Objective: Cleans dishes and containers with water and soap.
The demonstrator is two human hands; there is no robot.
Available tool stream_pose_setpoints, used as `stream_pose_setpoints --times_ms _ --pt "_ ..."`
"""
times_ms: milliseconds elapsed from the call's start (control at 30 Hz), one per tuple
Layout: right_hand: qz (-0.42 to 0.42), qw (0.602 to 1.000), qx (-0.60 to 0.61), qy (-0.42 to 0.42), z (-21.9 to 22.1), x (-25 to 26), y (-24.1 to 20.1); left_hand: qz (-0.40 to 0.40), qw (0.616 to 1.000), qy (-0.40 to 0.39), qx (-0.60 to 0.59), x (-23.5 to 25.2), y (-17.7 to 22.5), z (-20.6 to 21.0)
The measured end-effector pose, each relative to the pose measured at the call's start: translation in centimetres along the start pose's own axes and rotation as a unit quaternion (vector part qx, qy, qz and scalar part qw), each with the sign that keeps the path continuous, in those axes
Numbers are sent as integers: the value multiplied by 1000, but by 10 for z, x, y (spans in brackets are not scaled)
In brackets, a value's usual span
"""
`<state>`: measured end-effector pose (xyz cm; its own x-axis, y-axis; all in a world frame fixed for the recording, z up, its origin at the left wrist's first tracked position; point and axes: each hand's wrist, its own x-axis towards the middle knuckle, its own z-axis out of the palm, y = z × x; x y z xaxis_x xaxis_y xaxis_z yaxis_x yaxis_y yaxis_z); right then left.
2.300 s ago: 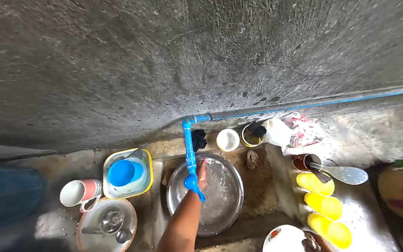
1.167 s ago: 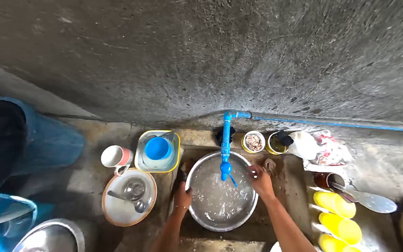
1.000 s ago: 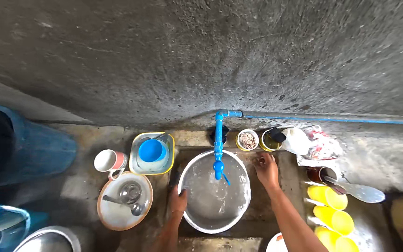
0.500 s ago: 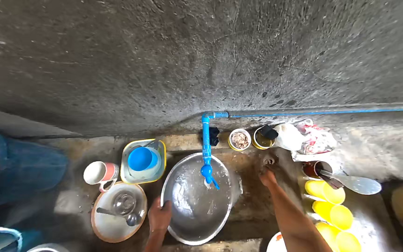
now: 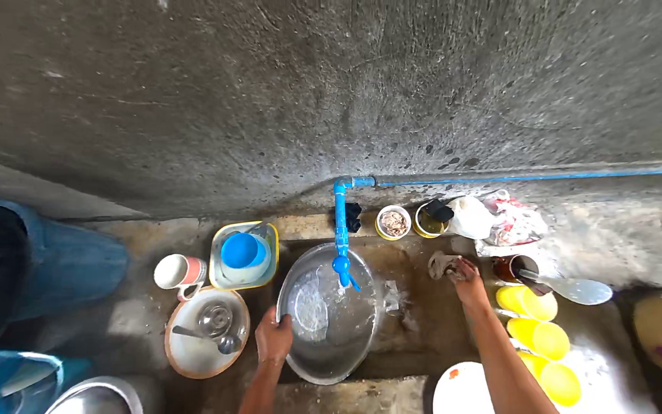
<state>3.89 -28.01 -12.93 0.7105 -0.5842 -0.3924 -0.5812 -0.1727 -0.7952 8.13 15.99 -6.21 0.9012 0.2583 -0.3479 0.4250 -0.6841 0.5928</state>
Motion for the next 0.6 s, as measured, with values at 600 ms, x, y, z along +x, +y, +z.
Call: stream_pose_setpoints --times_ms 600 --pt "-82 995 14 50 -60 -51 -38 69 990 -79 94 -51 72 11"
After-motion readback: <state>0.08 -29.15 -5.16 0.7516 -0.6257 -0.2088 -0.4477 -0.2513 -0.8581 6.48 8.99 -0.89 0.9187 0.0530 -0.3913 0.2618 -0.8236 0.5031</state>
